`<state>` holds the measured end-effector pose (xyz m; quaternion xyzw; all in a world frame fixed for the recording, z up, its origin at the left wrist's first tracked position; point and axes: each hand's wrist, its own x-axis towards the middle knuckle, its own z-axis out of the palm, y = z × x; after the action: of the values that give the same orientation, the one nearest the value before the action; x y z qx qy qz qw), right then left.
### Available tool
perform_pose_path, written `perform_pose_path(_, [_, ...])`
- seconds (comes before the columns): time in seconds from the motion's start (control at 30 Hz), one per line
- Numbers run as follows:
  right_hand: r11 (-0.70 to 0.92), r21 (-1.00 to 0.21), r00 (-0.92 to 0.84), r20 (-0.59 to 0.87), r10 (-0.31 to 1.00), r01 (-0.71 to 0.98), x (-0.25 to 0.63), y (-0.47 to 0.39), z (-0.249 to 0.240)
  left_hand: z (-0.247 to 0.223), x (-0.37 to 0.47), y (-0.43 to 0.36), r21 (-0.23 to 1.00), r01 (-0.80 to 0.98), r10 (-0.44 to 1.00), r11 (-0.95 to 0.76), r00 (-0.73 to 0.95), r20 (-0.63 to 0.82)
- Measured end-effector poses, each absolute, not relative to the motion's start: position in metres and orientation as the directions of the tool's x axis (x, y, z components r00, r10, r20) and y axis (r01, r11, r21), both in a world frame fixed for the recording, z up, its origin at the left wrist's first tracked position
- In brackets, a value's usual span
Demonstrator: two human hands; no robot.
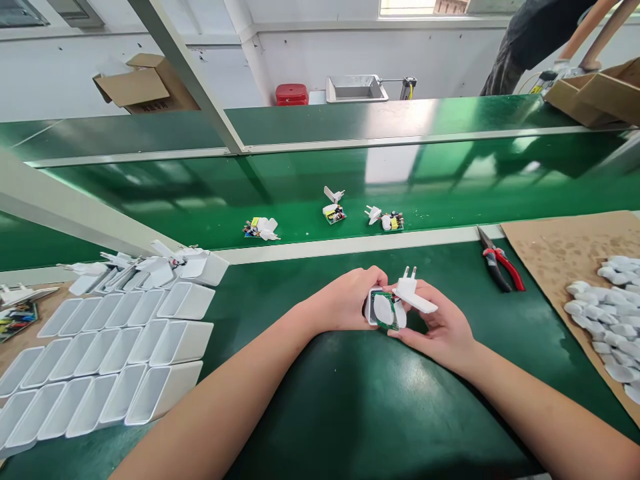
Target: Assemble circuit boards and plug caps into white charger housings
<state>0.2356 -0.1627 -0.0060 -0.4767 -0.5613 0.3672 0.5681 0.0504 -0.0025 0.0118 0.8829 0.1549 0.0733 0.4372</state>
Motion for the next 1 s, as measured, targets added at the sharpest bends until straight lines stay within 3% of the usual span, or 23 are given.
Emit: perform_pose_path(1.0, [0.42, -0.794, 0.107, 0.511, 0.853, 0.439, 0.229, -0.167, 0.004, 0.009, 0.053, -0.005, 0.803, 0.154, 0.334, -0.575, 0.941, 0.059])
